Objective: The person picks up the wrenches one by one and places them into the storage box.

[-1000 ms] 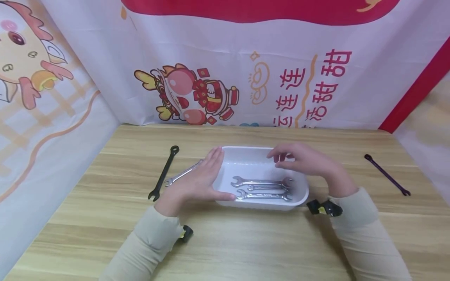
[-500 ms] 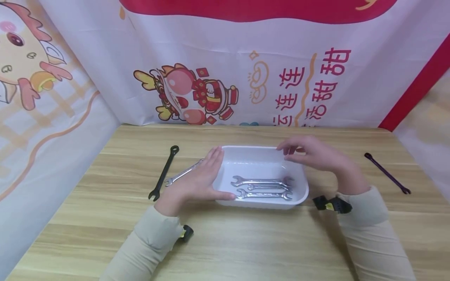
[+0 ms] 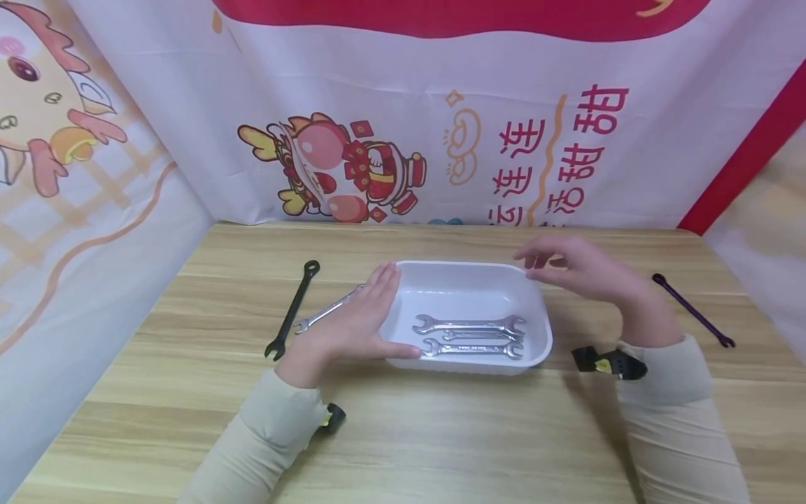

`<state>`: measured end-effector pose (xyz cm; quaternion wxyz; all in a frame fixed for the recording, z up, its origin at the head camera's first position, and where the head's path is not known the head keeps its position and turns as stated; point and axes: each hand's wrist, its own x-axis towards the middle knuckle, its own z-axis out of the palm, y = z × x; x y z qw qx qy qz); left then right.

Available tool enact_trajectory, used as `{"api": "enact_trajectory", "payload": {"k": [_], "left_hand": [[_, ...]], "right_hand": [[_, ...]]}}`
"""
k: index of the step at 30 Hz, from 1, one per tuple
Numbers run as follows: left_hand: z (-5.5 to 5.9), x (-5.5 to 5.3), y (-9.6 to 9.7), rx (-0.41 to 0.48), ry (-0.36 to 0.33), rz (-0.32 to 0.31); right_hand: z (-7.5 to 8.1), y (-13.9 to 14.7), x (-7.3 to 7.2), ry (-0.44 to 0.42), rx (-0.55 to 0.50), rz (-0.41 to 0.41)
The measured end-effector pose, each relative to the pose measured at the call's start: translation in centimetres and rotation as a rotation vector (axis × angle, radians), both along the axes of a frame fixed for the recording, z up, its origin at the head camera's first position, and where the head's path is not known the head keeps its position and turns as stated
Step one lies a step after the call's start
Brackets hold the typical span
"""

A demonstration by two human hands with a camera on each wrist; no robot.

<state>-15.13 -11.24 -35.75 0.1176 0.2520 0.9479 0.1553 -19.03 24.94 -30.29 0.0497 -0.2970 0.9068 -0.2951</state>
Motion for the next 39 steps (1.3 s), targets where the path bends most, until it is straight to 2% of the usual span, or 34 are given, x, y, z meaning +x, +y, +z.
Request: {"api": "enact_trajectory", "payload": {"k": [15,26,39], "left_hand": [[0.0,0.0,-0.1,0.004,0.007,-0.002],[0.0,-0.1,0.0,0.003,0.001,-0.005],[0.0,0.0,0.0,0.000,-0.003,0.000]], "right_hand": [[0.6,1.5,0.1,0.004,0.008,-0.060],[0.4,3.6,-0.1,-0.008,0.012,-0.199],[0.7,5.6,0.1,0.037,0.022,-0.238]]}}
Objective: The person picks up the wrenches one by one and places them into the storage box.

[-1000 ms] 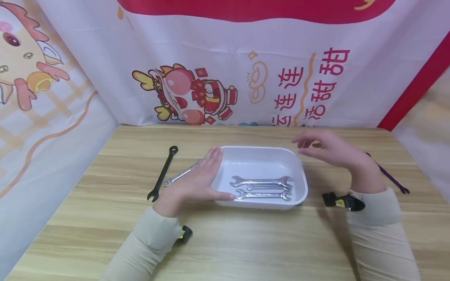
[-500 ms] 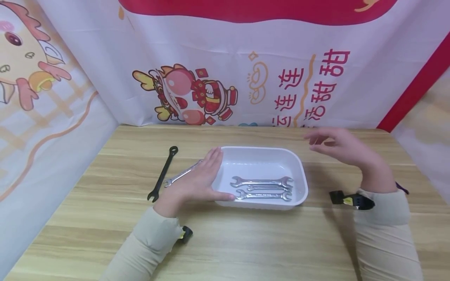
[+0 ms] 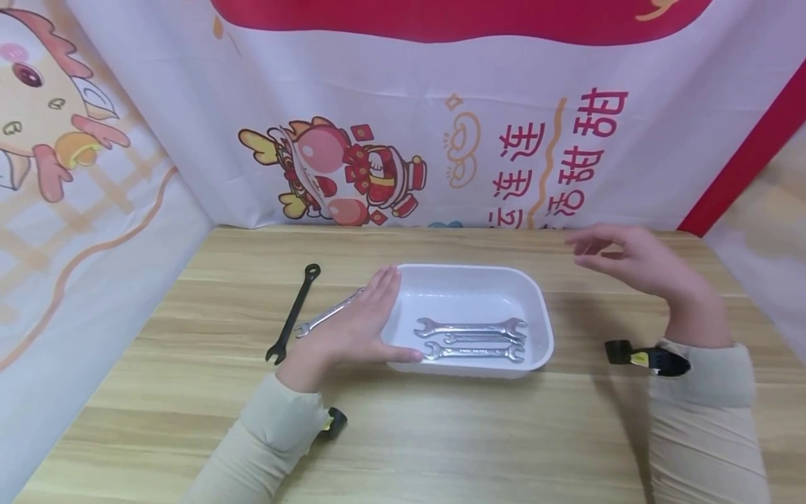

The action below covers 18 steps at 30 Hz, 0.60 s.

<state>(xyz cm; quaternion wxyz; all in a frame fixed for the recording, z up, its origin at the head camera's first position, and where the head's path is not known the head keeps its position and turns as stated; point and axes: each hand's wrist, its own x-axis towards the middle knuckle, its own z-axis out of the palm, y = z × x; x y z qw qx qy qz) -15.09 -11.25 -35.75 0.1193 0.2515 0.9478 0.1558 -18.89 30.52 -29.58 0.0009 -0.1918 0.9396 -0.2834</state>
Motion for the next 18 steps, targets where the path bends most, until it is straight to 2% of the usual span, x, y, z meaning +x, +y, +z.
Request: {"api": "enact_trajectory", "payload": {"k": [6,12,18], "left_hand": [[0.1,0.0,0.0,0.002,-0.003,0.003],[0.0,0.1,-0.2,0.012,-0.002,0.014],[-0.1,0.0,-0.1,0.019,-0.006,0.007]], "right_hand": [[0.0,0.8,-0.1,0.001,0.041,-0.030],[-0.3,2.4,-0.2,-0.035,0.061,-0.055],[-0.8,4.8,0.0,0.017,0.113,-0.073]]}}
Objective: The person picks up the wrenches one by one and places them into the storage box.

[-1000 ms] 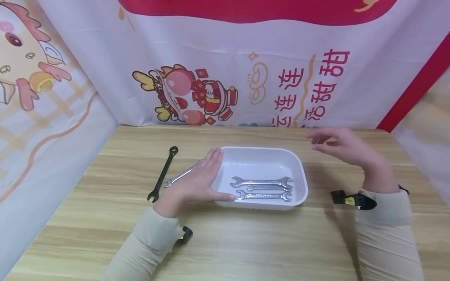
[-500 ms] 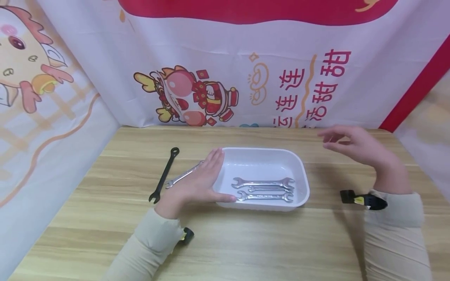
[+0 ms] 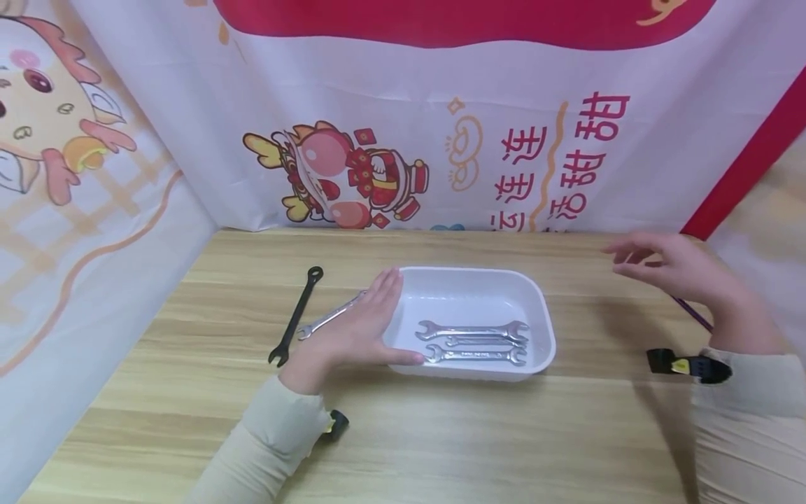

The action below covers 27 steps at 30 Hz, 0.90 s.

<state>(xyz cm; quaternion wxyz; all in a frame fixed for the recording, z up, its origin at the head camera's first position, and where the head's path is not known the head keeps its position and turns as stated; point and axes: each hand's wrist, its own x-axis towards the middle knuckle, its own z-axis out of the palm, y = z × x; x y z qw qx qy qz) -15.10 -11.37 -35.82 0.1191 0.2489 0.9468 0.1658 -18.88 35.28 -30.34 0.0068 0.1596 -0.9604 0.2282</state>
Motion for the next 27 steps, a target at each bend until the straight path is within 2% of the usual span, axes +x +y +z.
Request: {"api": "enact_trajectory", "payload": {"k": [3,6,10,19,27], "left_hand": [[0.1,0.0,0.0,-0.004,0.004,0.001],[0.1,0.0,0.0,-0.004,0.004,0.007],[0.2,0.1,0.0,0.005,-0.006,0.006],[0.1,0.1,0.0,-0.007,-0.004,0.001],[0.1,0.1,0.0,-0.002,-0.002,0.001]], "right_hand": [[-0.3,1.0,0.1,0.024,-0.012,-0.003],[-0.7,1.9,0.1,0.051,-0.036,0.031],[-1.4,2.8,0.0,0.060,-0.022,0.043],[-2.1,4.7,0.3,-0.002,-0.009,-0.040],[-2.5,6.5,0.4,-0.019,0.086,-0.064]]}}
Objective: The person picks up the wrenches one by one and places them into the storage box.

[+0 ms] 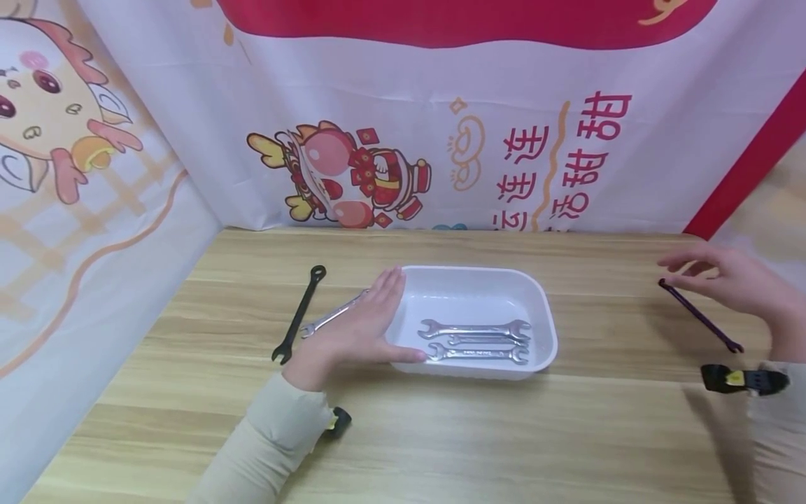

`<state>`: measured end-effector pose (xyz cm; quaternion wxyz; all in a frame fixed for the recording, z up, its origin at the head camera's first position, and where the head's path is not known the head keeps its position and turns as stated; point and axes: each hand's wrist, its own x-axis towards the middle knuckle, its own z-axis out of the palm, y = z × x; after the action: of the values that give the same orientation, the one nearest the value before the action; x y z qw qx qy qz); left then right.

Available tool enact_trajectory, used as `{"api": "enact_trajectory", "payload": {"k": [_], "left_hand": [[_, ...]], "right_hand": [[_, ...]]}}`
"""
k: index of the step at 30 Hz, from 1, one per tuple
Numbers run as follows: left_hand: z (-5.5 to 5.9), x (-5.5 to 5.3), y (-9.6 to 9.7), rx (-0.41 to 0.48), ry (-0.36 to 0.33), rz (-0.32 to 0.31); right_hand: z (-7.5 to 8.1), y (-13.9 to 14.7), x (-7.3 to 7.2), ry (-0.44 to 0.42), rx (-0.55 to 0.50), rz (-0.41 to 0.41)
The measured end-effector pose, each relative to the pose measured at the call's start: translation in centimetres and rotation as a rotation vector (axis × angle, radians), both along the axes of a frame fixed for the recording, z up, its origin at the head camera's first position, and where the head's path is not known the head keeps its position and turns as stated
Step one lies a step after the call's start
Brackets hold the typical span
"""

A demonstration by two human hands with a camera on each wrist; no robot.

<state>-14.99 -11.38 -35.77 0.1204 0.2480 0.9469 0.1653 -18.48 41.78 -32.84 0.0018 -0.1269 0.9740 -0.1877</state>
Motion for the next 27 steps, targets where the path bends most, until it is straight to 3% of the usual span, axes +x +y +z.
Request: {"api": "enact_trajectory", "payload": {"k": [6,12,20,27], "left_hand": [[-0.1,-0.1,0.1,-0.005,0.007,-0.005],[0.0,-0.1,0.0,-0.010,0.002,-0.002],[0.2,0.0,0.0,-0.008,0.008,-0.011],[0.2,0.0,0.0,-0.004,0.006,-0.012]], "right_hand": [[-1.0,1.7,-0.1,-0.022,-0.007,-0.011],[-2.3,3.3,-0.3,0.024,-0.083,-0.003],[-3.4,4.3,-0.4,-0.051,-0.068,-0.057],[-3.8,4.6,-0.6,-0.113,-0.043,-0.043]]}}
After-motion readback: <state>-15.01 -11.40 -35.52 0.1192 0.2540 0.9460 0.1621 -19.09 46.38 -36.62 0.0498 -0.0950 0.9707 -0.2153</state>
